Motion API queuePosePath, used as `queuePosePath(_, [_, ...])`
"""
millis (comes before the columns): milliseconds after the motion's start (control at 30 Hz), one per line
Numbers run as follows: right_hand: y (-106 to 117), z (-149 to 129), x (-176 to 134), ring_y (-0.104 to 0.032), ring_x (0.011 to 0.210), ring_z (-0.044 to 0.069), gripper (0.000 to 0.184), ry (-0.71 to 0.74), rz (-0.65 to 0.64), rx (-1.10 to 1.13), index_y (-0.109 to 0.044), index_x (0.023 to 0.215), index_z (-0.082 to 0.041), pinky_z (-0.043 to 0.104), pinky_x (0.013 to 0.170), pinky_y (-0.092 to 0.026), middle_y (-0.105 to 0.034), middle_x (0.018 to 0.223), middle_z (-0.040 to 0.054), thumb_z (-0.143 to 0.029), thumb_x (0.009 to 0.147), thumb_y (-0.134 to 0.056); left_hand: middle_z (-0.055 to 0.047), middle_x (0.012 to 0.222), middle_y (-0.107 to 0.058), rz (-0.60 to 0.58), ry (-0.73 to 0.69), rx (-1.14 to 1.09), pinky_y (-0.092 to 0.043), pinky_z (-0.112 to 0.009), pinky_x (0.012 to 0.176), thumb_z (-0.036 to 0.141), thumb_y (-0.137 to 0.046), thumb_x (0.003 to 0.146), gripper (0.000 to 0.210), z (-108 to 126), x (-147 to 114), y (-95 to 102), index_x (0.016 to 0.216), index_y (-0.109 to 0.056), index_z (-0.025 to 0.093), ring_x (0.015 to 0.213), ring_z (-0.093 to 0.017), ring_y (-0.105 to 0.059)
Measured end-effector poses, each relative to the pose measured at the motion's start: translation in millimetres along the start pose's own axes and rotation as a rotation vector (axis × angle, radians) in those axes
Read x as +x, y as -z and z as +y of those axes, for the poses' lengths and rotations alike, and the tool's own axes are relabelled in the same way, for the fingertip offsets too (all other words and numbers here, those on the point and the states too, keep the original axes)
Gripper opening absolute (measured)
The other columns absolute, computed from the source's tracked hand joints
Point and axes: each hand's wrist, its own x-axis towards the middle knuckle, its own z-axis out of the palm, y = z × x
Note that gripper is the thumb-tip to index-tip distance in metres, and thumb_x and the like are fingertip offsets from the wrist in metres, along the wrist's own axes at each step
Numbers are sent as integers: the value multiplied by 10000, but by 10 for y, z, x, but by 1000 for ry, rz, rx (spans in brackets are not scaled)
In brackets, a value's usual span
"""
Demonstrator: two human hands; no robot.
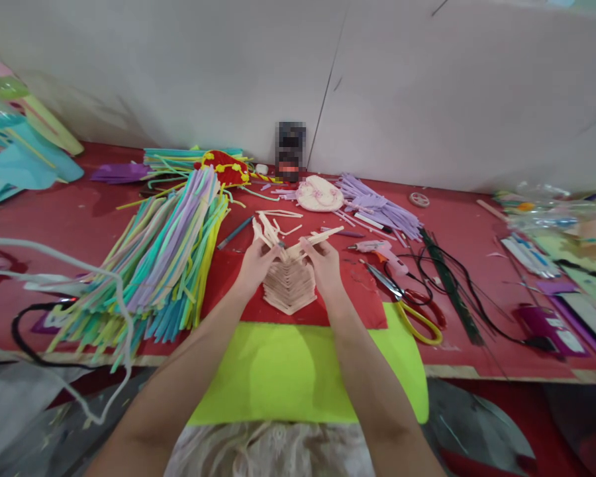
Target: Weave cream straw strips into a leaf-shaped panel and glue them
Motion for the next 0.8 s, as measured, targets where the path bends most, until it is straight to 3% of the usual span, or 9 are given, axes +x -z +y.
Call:
queuePosePath(200, [-11, -5, 4, -629, 676, 137, 300, -51, 8, 113, -699, 824, -194, 246, 586, -499, -695, 771, -1, -429, 654, -776, -16, 862, -669, 46, 79, -260, -556, -352, 774, 359, -703, 703, 300, -10, -2, -5, 905, -585, 171, 777, -172, -662])
queuePosePath(367, [-19, -19, -3, -648, 703, 153, 311, -66, 28, 88, -716, 820, -183, 248, 576, -494, -701, 761, 12, -442, 657, -771, -21, 880, -670, 105, 4, -192, -545, -313, 788, 374, -684, 725, 300, -8, 19, 22, 939, -598, 181, 855, -174, -657])
queuePosePath(467, [-24, -36, -18, -640, 685, 145, 316, -72, 17, 69, -717, 811, -179, 244, 570, -487, -696, 740, 9, -449, 655, -770, -5, 801, -654, 114, -19, -148, -537, -283, 699, 372, -660, 742, 264, 25, 25, 35, 920, -599, 188, 751, -162, -647])
queuePosePath(567, [-26, -38, -25, -630, 671, 136, 317, -66, -3, 79, -707, 814, -188, 236, 551, -483, -685, 737, -2, -455, 655, -768, 6, 755, -642, 31, -35, -33, -509, -263, 638, 365, -661, 730, 227, 42, 32, 47, 857, -620, 182, 680, -152, -617])
queuePosePath(667, [-14, -17, -8, -595, 615, 111, 302, -44, 22, 76, -691, 793, -200, 221, 535, -480, -650, 691, -29, -450, 645, -774, 3, 703, -650, -140, -18, 122, -499, -270, 665, 351, -713, 672, 206, 22, 34, 49, 745, -643, 172, 708, -173, -620])
queuePosePath(800, [11, 17, 20, -556, 571, 88, 296, -17, 9, 73, -687, 788, -199, 213, 542, -478, -631, 681, -40, -449, 655, -768, -20, 722, -694, -340, 75, 104, -510, -305, 686, 359, -768, 619, 263, 18, 8, 35, 770, -672, 165, 705, -199, -643])
